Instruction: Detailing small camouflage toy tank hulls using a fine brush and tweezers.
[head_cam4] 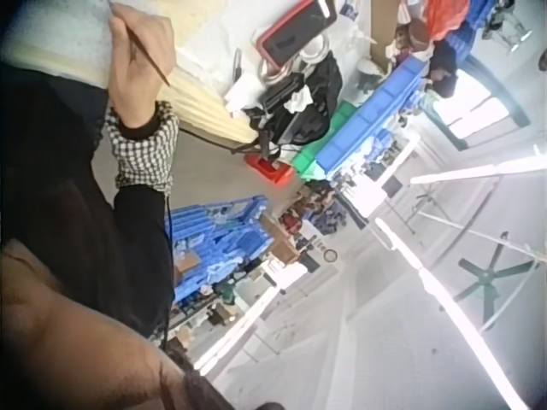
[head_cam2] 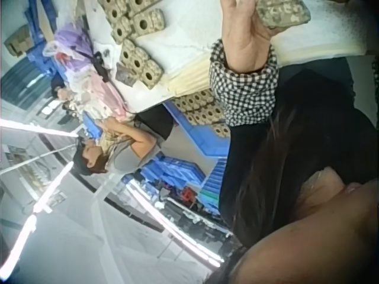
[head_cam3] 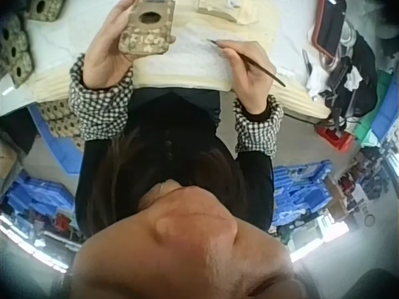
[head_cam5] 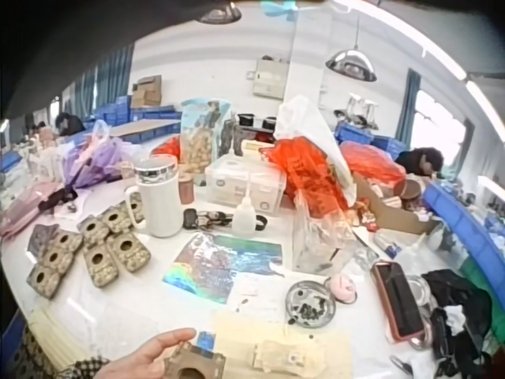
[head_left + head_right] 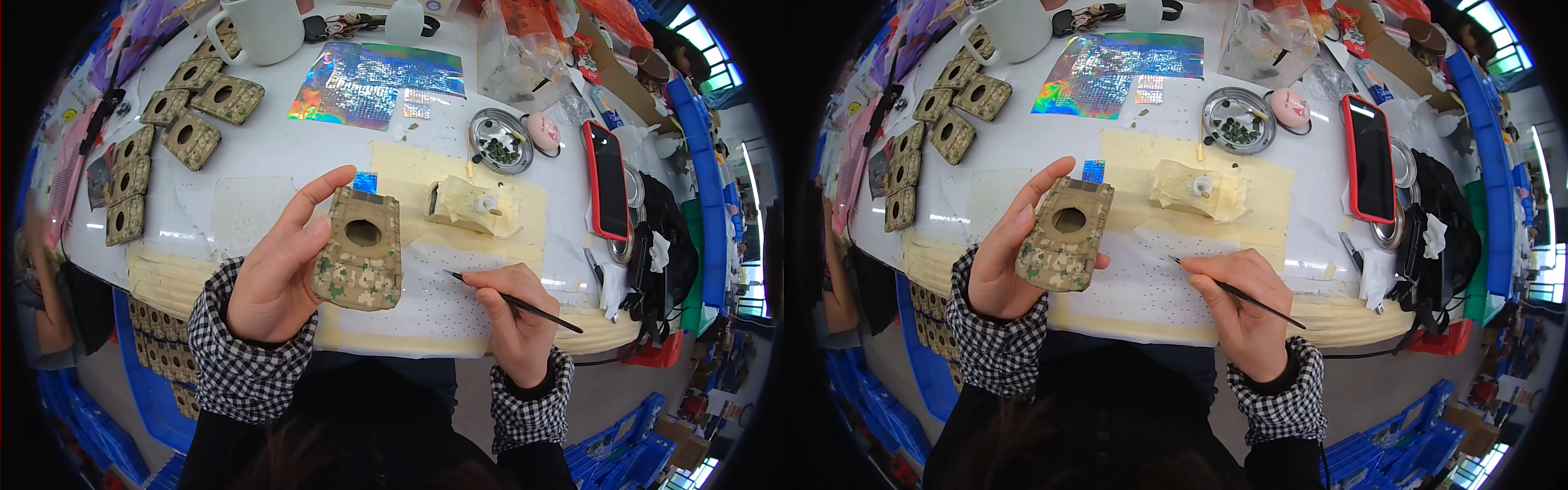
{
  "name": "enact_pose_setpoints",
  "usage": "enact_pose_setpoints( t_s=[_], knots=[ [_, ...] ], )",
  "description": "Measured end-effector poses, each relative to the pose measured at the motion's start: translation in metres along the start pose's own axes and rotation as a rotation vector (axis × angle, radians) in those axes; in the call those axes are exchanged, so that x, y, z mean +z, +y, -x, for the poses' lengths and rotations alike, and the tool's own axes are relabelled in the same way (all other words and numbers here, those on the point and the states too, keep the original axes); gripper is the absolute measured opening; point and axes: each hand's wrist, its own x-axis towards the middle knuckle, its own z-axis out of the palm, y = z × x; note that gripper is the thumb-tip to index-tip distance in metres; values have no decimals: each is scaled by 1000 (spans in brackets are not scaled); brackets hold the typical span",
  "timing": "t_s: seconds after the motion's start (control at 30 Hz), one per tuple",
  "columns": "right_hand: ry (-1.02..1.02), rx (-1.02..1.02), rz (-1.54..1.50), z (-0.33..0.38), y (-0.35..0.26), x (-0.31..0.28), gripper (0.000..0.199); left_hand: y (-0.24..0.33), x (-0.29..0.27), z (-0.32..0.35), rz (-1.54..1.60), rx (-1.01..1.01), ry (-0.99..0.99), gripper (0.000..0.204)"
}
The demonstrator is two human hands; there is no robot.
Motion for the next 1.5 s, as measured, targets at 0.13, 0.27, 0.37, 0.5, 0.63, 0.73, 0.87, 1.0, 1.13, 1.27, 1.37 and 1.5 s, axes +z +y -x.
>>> enact_pose_setpoints(
  t_s=[0.13,0.27,0.37,0.5,0.63,0.73,0.87,1.0,1.13,1.27,1.37,1.5],
  knots=[
    [0,0,-12,0,1,-1,11,0,2,0,-7,-4,15,59],
    [-9,18,-5,0,-1,-1,12,1,2,0,-9,3,23,60],
    [3,37,-11,0,-1,-1,12,1,2,-1,-14,9,4,60],
    [3,44,-24,1,-1,-2,12,1,3,0,-28,6,15,63],
    [8,38,-23,1,0,-1,12,2,5,0,-24,6,19,64],
    [6,26,-20,0,0,-1,12,1,4,-1,-30,7,16,65],
    [9,11,-18,0,1,-1,11,2,4,0,-16,8,6,65],
    [4,1,0,0,0,-2,11,2,4,0,-17,12,-4,66],
    [6,-2,-1,0,1,-1,11,2,3,0,-22,12,-14,66],
    [14,-28,-9,1,4,-1,13,2,1,-1,-18,14,-38,66],
    [21,-180,72,0,4,-2,14,2,5,1,-11,22,1,66],
    [1,-617,559,4,-3,-4,18,2,4,0,-43,22,22,64]
  ],
)
